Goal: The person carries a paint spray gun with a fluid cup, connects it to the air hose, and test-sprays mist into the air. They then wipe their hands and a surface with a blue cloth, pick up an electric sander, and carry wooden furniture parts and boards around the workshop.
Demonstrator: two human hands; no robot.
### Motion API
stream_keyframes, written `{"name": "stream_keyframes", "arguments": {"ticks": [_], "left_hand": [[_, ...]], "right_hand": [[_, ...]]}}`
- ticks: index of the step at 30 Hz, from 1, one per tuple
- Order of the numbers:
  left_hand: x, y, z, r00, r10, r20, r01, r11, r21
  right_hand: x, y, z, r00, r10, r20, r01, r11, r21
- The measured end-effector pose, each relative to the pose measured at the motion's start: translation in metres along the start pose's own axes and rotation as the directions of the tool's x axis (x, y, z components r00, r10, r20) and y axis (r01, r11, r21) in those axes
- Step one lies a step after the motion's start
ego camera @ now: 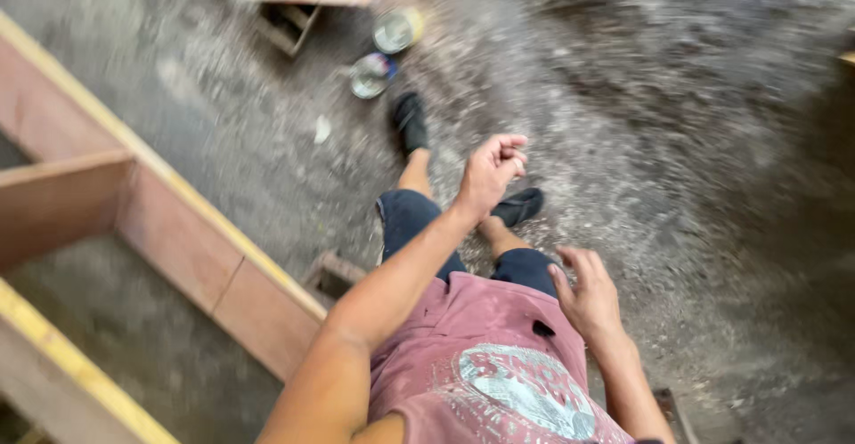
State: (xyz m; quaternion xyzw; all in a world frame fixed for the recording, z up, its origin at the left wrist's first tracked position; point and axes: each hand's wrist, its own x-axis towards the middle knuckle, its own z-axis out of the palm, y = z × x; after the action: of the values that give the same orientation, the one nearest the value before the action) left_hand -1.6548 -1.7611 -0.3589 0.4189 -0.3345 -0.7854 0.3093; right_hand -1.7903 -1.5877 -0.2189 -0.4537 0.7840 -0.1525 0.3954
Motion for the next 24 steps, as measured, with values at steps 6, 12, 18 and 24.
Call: {"name": "stream_keyframes", "arguments": {"ticks": [6, 12, 18, 24], "left_hand": [[-0.062, 0.06, 0.194, 0.77, -0.2, 0.606, 0.553, 0.683, -0.478], [-0.076, 0.147, 0.231, 0.68, -0.441, 0.586, 0.693, 0.646, -0.319], [-0.003, 0.178, 0.19, 0.91, -0.258, 0.325, 0.095, 0.892, 0.442], [0.137, 0.256, 0.283, 0.956, 0.018, 0.294, -0.235, 0.648, 0.725]], "right_hand": [[-0.015, 0.005, -0.123, 0.722, -0.527, -0.449, 0.47, 0.849, -0.242], [0.014, -0.004, -0.174, 0.549, -0.719, -0.426, 0.521, 0.693, -0.498], [0.071, 0.024, -0.19, 0.767, -0.439, -0.468, 0.346, 0.897, -0.273], [0.117, 0.07, -0.326, 0.692, -0.194, -0.695, 0.167, 0.98, -0.107]]}}
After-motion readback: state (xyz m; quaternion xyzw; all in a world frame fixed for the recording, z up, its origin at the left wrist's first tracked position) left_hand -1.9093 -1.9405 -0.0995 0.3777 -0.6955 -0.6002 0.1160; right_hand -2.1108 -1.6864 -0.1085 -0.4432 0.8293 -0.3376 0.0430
